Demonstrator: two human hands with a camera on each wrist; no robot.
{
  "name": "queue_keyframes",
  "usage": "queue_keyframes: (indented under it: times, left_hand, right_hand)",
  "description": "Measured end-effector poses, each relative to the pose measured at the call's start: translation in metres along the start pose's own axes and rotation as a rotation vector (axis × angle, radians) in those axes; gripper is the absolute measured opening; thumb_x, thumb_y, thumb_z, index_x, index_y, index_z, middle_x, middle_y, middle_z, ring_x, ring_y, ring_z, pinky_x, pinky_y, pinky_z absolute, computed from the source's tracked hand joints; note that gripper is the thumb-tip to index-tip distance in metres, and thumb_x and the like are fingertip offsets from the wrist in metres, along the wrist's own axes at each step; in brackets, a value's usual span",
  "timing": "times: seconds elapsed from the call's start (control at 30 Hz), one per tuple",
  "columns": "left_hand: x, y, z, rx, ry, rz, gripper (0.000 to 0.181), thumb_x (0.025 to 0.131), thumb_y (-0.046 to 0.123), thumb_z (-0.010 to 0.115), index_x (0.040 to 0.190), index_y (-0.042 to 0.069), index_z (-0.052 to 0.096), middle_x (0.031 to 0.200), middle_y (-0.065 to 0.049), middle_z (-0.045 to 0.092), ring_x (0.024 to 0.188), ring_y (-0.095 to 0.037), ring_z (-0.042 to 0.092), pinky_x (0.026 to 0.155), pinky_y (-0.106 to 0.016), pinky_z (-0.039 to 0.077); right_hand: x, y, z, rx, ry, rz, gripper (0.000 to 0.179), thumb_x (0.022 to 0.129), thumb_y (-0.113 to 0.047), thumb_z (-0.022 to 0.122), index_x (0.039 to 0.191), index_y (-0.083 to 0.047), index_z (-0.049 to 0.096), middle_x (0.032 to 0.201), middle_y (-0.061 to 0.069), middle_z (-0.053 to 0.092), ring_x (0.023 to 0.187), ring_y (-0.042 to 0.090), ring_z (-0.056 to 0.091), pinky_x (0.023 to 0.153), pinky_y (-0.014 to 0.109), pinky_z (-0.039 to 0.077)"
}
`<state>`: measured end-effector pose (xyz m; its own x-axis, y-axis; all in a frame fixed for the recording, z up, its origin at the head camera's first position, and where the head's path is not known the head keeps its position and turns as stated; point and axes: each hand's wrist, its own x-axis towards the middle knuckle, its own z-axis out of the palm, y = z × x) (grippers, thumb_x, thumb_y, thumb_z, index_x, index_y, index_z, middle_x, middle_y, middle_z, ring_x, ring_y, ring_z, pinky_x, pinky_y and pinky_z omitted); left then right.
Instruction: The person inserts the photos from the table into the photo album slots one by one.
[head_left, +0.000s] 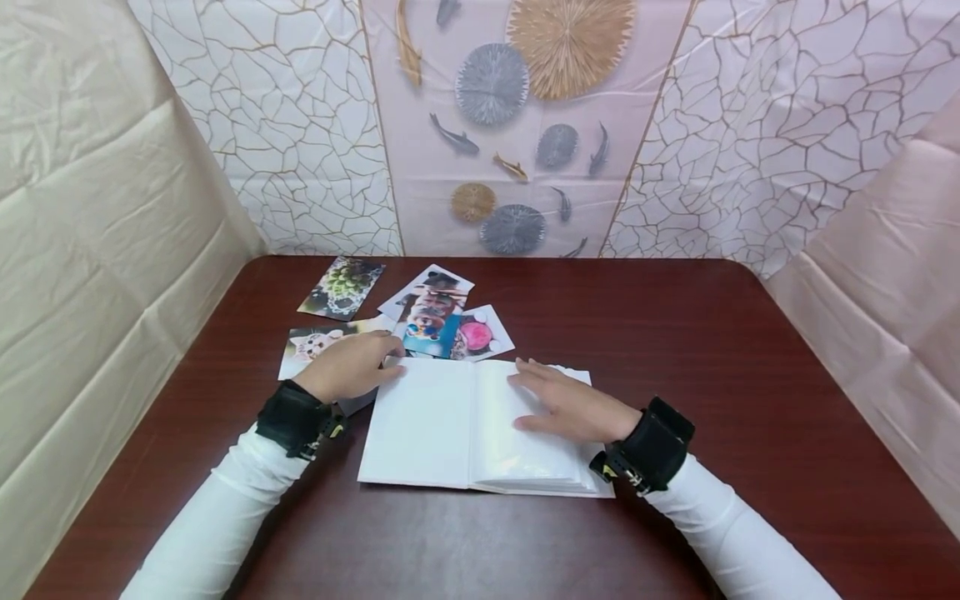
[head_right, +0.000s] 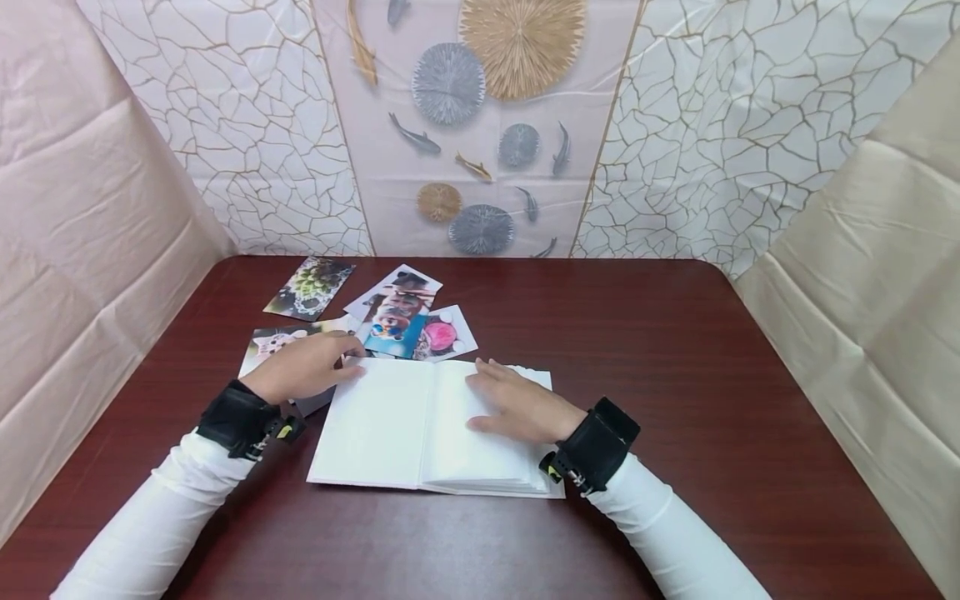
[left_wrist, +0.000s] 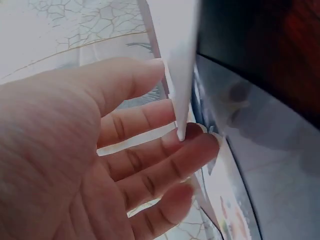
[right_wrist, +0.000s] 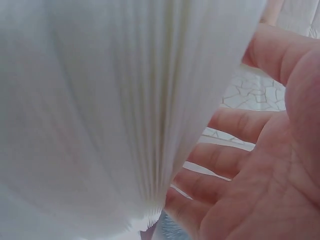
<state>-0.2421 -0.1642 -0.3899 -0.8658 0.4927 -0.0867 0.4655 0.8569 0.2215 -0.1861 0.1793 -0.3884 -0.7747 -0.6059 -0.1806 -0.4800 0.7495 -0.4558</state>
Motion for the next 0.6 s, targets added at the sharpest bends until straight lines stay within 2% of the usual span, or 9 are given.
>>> queue_keyframes:
  times: [0.13, 0.33, 0.53, 0.6]
  left_hand:
    - [0.003, 0.001, 0.002, 0.013, -0.012, -0.007, 0.025, 0.099, 0.033, 0.067, 0.116, 0.016, 0.073, 0.109, -0.006, 0.066, 0.089, -0.017, 0.062, 0.081, -0.038, 0.055]
    - [0.014, 0.000, -0.001, -0.074, 0.008, -0.040, 0.016, 0.099, 0.029, 0.067, 0.107, 0.017, 0.074, 0.101, -0.003, 0.065, 0.083, -0.016, 0.059, 0.073, -0.035, 0.050]
    - [0.035, -0.004, 0.000, -0.158, 0.042, -0.166, 0.027, 0.098, 0.031, 0.067, 0.117, 0.011, 0.067, 0.089, -0.004, 0.066, 0.066, -0.016, 0.061, 0.059, -0.031, 0.048]
    - [0.041, -0.005, 0.001, -0.189, 0.054, -0.211, 0.033, 0.098, 0.033, 0.067, 0.120, 0.009, 0.065, 0.092, -0.006, 0.068, 0.065, -0.017, 0.064, 0.061, -0.033, 0.050]
  right_hand:
    - [0.001, -0.001, 0.000, -0.001, -0.001, 0.002, 0.068, 0.097, -0.037, 0.067, 0.152, -0.004, 0.043, 0.165, 0.019, 0.030, 0.154, 0.038, 0.025, 0.120, 0.056, 0.029]
    - [0.002, -0.003, 0.001, -0.027, 0.018, 0.011, 0.068, 0.097, -0.038, 0.068, 0.151, -0.004, 0.045, 0.164, 0.019, 0.032, 0.154, 0.038, 0.027, 0.119, 0.056, 0.032]
    - [0.003, -0.005, 0.004, -0.056, 0.030, 0.014, 0.068, 0.098, -0.040, 0.066, 0.151, -0.004, 0.045, 0.163, 0.020, 0.032, 0.153, 0.038, 0.028, 0.119, 0.055, 0.033]
    - [0.002, -0.004, 0.005, -0.065, 0.039, 0.006, 0.068, 0.098, -0.041, 0.066, 0.151, -0.003, 0.045, 0.163, 0.020, 0.032, 0.153, 0.038, 0.028, 0.119, 0.055, 0.032]
